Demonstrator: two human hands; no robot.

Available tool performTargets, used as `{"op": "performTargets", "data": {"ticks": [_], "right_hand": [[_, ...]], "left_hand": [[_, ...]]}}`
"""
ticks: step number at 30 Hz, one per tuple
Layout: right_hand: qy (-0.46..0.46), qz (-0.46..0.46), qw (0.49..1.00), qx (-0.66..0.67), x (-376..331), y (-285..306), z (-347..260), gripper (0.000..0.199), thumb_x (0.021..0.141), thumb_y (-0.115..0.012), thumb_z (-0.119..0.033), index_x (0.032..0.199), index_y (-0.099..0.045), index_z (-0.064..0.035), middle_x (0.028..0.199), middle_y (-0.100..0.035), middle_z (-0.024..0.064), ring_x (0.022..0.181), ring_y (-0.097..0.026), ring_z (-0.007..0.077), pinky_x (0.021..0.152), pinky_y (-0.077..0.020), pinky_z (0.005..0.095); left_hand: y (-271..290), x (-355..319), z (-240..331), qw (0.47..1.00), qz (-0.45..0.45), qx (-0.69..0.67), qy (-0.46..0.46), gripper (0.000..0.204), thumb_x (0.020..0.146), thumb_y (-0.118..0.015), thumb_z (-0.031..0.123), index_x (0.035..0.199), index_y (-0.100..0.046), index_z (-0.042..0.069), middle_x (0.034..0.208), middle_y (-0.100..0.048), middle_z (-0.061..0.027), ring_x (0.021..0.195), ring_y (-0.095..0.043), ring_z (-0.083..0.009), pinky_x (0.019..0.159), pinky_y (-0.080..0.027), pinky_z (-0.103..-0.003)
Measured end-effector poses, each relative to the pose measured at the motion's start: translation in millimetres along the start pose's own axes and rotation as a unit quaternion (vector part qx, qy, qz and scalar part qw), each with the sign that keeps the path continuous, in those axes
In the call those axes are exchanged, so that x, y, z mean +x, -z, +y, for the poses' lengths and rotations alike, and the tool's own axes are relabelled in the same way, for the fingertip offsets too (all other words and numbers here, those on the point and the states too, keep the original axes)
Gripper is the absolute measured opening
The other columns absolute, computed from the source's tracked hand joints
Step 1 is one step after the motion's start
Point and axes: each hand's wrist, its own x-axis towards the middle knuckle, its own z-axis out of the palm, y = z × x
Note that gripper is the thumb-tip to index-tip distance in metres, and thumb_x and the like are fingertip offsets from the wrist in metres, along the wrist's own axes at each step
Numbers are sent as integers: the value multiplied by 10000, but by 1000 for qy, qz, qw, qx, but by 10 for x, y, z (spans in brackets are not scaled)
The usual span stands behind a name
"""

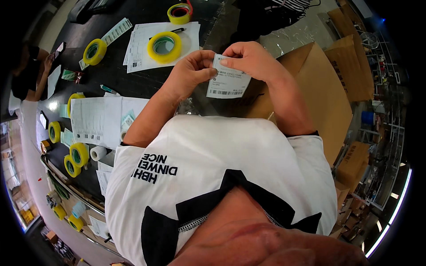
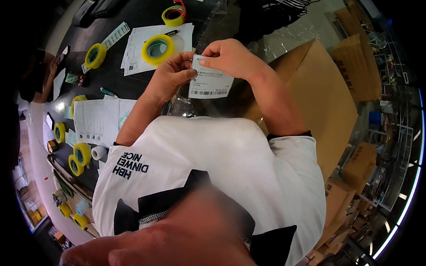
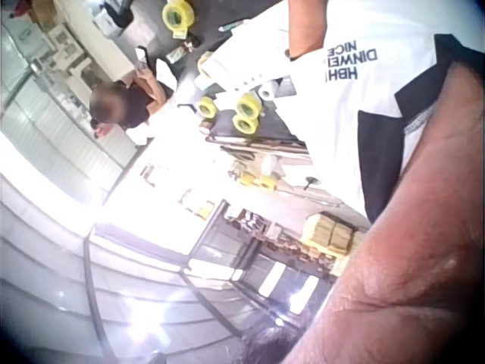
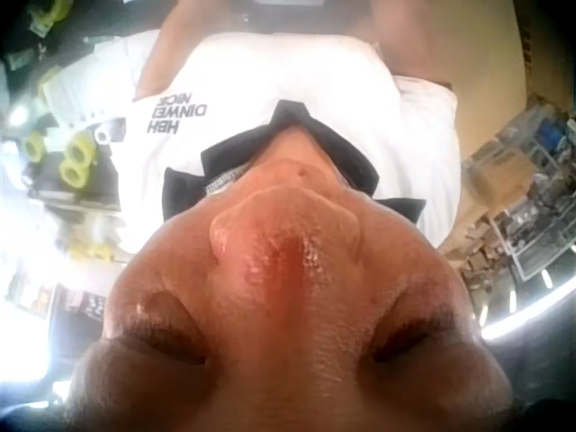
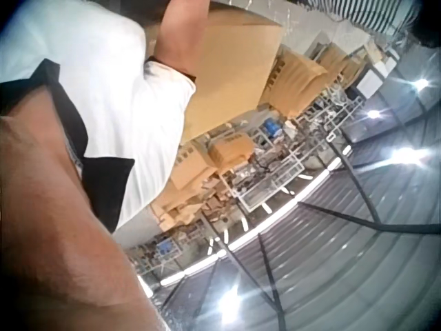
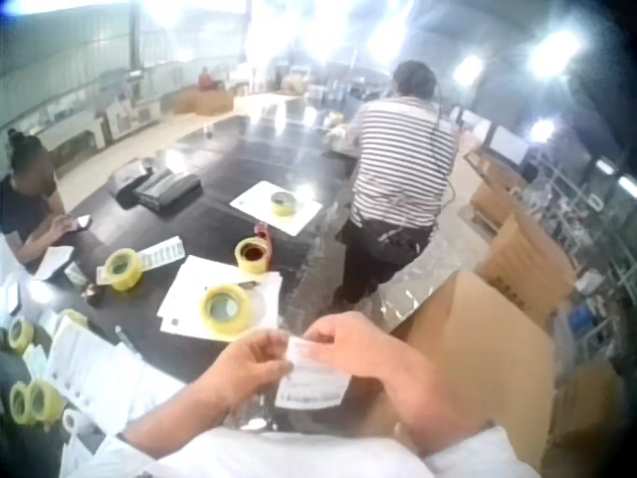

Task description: The person peels a shipping label and applies it to a large cardboard box, writes on the side of the box with a marker, and handles a strip of barcode stickers.

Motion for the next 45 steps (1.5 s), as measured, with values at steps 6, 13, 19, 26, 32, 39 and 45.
{"op": "performTargets", "data": {"ticks": [6, 13, 19, 26, 32, 39, 45], "right_hand": [[9, -22, 1000, 9, -760, 69, 149, 187, 842, -680, -165, 936, -671, -4, 784, -645, 0, 706, -571, 62, 617, -455, 216], [18, -29, 999, -6, -1742, 36, 259, 243, 796, -702, -216, 870, -690, 15, 745, -656, 34, 690, -581, 96, 613, -455, 250], [14, -16, 1000, -14, -2186, 5, 353, 229, 798, -699, -220, 861, -697, 1, 740, -659, 35, 684, -576, 98, 612, -450, 258], [4, 50, 999, 18, -2337, 1, 339, 252, 826, -696, -255, 930, -675, -26, 783, -640, 14, 714, -573, 88, 624, -455, 260], [78, 202, 971, 104, -2182, -111, 499, 216, 819, -727, -192, 950, -663, -32, 776, -611, -7, 711, -553, 73, 631, -456, 238], [58, 247, 956, 150, -1977, -170, 549, 265, 812, -735, -165, 1036, -677, -35, 845, -666, 35, 783, -619, 96, 691, -501, 251], [29, 298, 943, 148, -1867, -133, 633, 223, 815, -738, -193, 932, -682, -12, 855, -678, 60, 785, -629, 113, 693, -503, 258]], "left_hand": [[-447, -329, 9, 999, -32, 23, -26, 375, 862, -605, 23, 1229, -527, 17, 1070, -629, -89, 936, -628, -167, 848, -512, -297], [-1182, -647, -156, 990, -100, 101, 1, 345, 853, -624, 22, 1186, -538, -5, 999, -641, -97, 898, -635, -171, 828, -529, -293], [-1541, -783, -278, 986, -124, 112, 21, 326, 845, -632, 18, 1157, -541, -12, 944, -636, -72, 836, -628, -148, 783, -528, -273], [-1560, -570, -285, 976, -201, 1, 80, 357, 874, -635, 40, 1210, -513, 29, 979, -637, -50, 878, -623, -143, 806, -517, -277], [-1520, -290, -398, 957, -245, -121, 97, 360, 895, -617, 57, 1229, -483, 49, 1023, -627, -52, 945, -614, -149, 860, -497, -293], [-1543, -81, -516, 915, -296, -230, 149, 330, 911, -599, 86, 1210, -475, 25, 1090, -590, -91, 970, -623, -164, 861, -530, -299], [-1403, 130, -646, 924, -290, -195, 154, 407, 905, -607, 78, 1280, -462, 16, 1131, -590, -81, 990, -614, -158, 879, -522, -297]]}}
